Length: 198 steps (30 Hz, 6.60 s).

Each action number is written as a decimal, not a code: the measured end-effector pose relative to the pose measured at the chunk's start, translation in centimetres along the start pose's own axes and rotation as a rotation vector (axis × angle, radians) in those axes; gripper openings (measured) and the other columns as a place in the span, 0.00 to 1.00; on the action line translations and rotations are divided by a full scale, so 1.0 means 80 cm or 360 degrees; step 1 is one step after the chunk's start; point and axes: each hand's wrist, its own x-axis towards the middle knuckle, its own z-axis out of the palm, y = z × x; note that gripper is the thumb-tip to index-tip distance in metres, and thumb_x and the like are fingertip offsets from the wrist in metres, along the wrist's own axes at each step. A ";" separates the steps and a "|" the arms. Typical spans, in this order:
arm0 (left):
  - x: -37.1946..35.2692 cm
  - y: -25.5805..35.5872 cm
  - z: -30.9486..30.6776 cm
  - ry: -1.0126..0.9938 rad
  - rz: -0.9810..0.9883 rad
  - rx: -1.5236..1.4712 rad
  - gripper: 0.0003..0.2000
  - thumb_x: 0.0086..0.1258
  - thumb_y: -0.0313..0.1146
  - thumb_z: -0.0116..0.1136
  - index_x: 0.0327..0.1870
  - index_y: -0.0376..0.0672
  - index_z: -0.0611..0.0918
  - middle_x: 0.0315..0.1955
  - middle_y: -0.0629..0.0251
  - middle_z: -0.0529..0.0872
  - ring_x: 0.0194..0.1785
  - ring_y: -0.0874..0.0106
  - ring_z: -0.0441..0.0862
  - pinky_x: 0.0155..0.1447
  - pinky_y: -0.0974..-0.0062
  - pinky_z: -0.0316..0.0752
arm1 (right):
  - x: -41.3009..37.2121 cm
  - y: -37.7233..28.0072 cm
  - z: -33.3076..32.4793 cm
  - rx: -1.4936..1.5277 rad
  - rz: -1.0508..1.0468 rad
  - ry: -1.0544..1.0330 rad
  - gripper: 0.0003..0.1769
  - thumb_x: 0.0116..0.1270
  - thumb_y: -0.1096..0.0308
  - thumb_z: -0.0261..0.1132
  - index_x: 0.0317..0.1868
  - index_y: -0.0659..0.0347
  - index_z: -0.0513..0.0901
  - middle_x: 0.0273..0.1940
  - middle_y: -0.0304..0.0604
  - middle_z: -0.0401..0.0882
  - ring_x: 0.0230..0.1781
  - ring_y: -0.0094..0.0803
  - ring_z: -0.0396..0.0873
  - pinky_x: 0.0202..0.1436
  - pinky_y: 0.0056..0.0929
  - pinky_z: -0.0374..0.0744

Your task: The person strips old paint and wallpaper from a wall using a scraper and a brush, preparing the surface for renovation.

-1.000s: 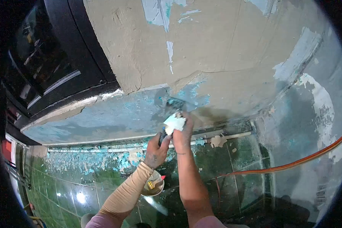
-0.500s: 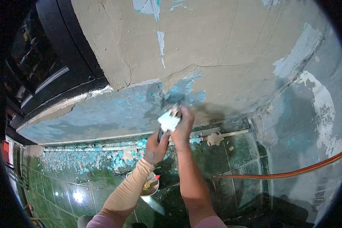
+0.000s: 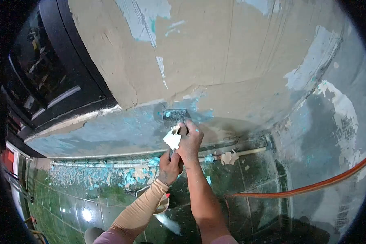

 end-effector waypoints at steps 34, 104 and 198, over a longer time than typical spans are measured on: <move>0.033 0.042 0.015 -0.0007 0.0504 0.0513 0.14 0.75 0.34 0.52 0.27 0.37 0.74 0.14 0.66 0.74 0.16 0.76 0.70 0.22 0.74 0.64 | 0.039 -0.065 -0.016 -0.0094 -0.0284 0.0136 0.14 0.68 0.70 0.59 0.26 0.68 0.69 0.20 0.47 0.64 0.23 0.31 0.63 0.29 0.36 0.67; 0.050 0.102 0.036 -0.0284 0.0442 0.1475 0.17 0.75 0.43 0.52 0.36 0.35 0.77 0.27 0.36 0.81 0.37 0.36 0.79 0.40 0.49 0.73 | 0.066 -0.023 -0.034 0.1025 0.0789 0.0635 0.15 0.76 0.63 0.54 0.46 0.68 0.80 0.40 0.43 0.79 0.37 0.31 0.75 0.43 0.34 0.75; 0.049 0.143 0.056 -0.0236 0.0539 0.1640 0.17 0.74 0.41 0.53 0.36 0.31 0.77 0.27 0.36 0.81 0.34 0.38 0.79 0.37 0.53 0.73 | 0.076 -0.037 -0.021 0.0979 0.0634 0.0564 0.21 0.80 0.55 0.49 0.31 0.59 0.75 0.23 0.36 0.72 0.20 0.27 0.71 0.25 0.29 0.72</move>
